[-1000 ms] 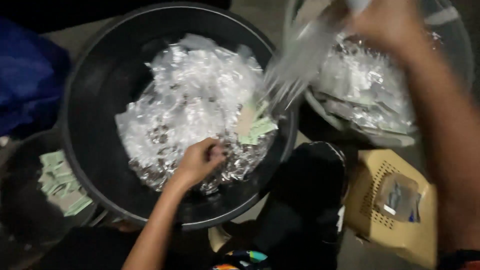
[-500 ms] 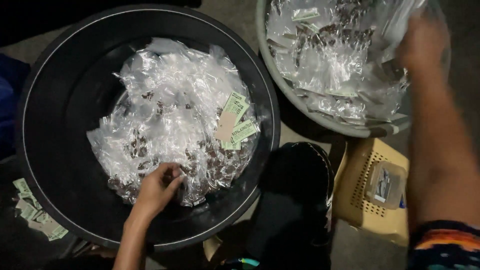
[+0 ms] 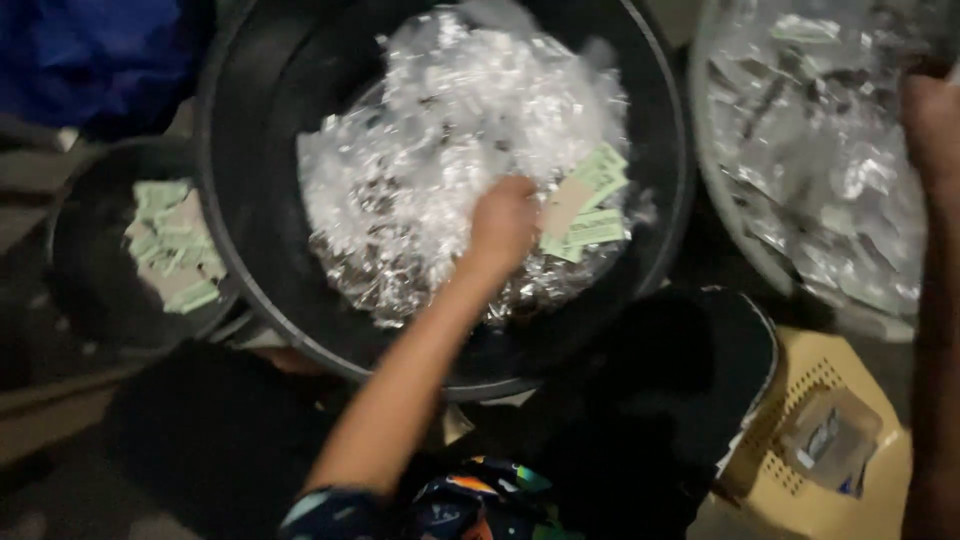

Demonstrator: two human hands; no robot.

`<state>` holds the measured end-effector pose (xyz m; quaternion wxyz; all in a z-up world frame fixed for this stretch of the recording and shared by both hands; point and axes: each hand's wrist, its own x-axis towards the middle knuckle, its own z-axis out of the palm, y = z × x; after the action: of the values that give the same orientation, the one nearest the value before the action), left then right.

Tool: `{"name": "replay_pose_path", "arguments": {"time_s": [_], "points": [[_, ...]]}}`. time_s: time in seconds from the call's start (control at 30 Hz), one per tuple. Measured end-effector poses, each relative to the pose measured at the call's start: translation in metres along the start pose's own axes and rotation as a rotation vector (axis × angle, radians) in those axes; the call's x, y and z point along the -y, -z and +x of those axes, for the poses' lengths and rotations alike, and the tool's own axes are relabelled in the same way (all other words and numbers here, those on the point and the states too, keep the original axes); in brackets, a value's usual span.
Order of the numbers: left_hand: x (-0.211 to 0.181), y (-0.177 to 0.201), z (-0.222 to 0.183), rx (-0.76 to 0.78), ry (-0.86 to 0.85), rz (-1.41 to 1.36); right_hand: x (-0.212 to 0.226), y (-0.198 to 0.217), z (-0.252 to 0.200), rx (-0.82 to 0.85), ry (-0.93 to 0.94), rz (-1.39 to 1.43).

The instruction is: Stapling identification labels onto small plastic bags containing metal components

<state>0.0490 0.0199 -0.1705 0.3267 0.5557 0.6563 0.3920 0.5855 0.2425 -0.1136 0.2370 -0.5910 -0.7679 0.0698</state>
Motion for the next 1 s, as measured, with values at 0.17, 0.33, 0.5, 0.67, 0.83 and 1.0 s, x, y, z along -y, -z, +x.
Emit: {"name": "replay_pose_path", "arguments": {"time_s": [0.17, 0.33, 0.5, 0.67, 0.83, 1.0], "points": [[-0.025, -0.058, 0.014, 0.035, -0.069, 0.536, 0.272, -0.014, 0.020, 0.102, 0.369, 0.515], [-0.040, -0.015, 0.004, 0.126, 0.086, 0.214, 0.399, 0.001, -0.017, 0.136, 0.414, 0.620], [-0.053, 0.009, 0.009, 0.147, -0.012, 0.221, 0.429, -0.021, -0.019, 0.245, 0.327, 0.525], [-0.039, -0.028, 0.001, 0.399, -0.128, 0.631, 0.454, -0.019, -0.023, 0.268, 0.197, 0.568], [-0.041, 0.001, 0.008, 0.336, 0.056, 0.169, 0.437, -0.034, -0.021, 0.277, 0.061, 0.645], [-0.058, 0.057, 0.019, 0.320, 0.223, 0.013, 0.413, -0.057, -0.015, 0.411, 0.165, 0.517]]}}
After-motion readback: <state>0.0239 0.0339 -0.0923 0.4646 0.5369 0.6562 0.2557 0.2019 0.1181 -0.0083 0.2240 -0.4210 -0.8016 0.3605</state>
